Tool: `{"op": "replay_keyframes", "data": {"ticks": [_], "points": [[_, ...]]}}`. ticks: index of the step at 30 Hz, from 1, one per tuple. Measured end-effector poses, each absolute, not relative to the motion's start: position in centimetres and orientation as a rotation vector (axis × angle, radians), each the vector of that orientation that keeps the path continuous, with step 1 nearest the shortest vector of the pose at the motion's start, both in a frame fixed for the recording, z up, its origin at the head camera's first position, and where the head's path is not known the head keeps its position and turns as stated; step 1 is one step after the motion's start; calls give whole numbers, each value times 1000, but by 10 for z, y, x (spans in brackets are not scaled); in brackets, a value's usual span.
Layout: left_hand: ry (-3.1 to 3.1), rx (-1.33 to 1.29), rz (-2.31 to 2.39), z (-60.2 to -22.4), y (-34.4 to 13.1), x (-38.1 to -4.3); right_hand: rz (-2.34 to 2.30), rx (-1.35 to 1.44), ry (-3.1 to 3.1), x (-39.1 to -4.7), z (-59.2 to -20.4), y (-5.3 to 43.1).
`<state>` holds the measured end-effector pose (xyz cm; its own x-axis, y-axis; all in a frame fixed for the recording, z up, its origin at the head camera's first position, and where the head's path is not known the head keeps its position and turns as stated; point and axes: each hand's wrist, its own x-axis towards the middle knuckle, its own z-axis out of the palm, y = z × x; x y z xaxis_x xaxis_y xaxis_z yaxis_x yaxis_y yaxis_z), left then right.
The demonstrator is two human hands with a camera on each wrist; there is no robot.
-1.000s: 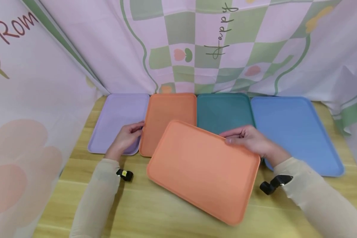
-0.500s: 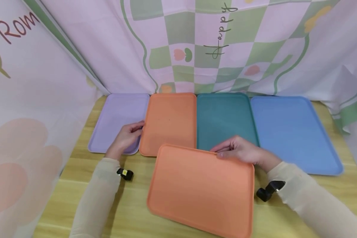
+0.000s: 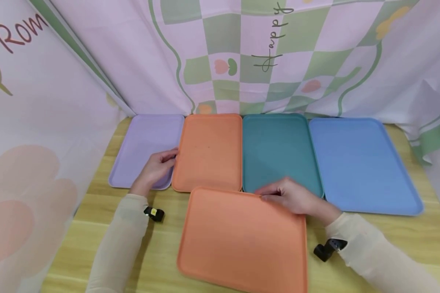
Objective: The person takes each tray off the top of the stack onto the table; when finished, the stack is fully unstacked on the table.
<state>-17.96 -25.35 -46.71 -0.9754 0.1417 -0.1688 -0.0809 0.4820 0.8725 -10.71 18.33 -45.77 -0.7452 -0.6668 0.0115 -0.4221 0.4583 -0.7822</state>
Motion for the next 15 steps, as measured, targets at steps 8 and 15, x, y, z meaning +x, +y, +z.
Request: {"op": "replay_keyframes", "data": {"ticks": [8,15], "points": [[2500,50,1502,-468,-253,-180,-1135,-1132,2563,-98,-472,184],[2479,27,1503,-467,-255,-179,-1076,-1328,2672,-92,-479,182]]}}
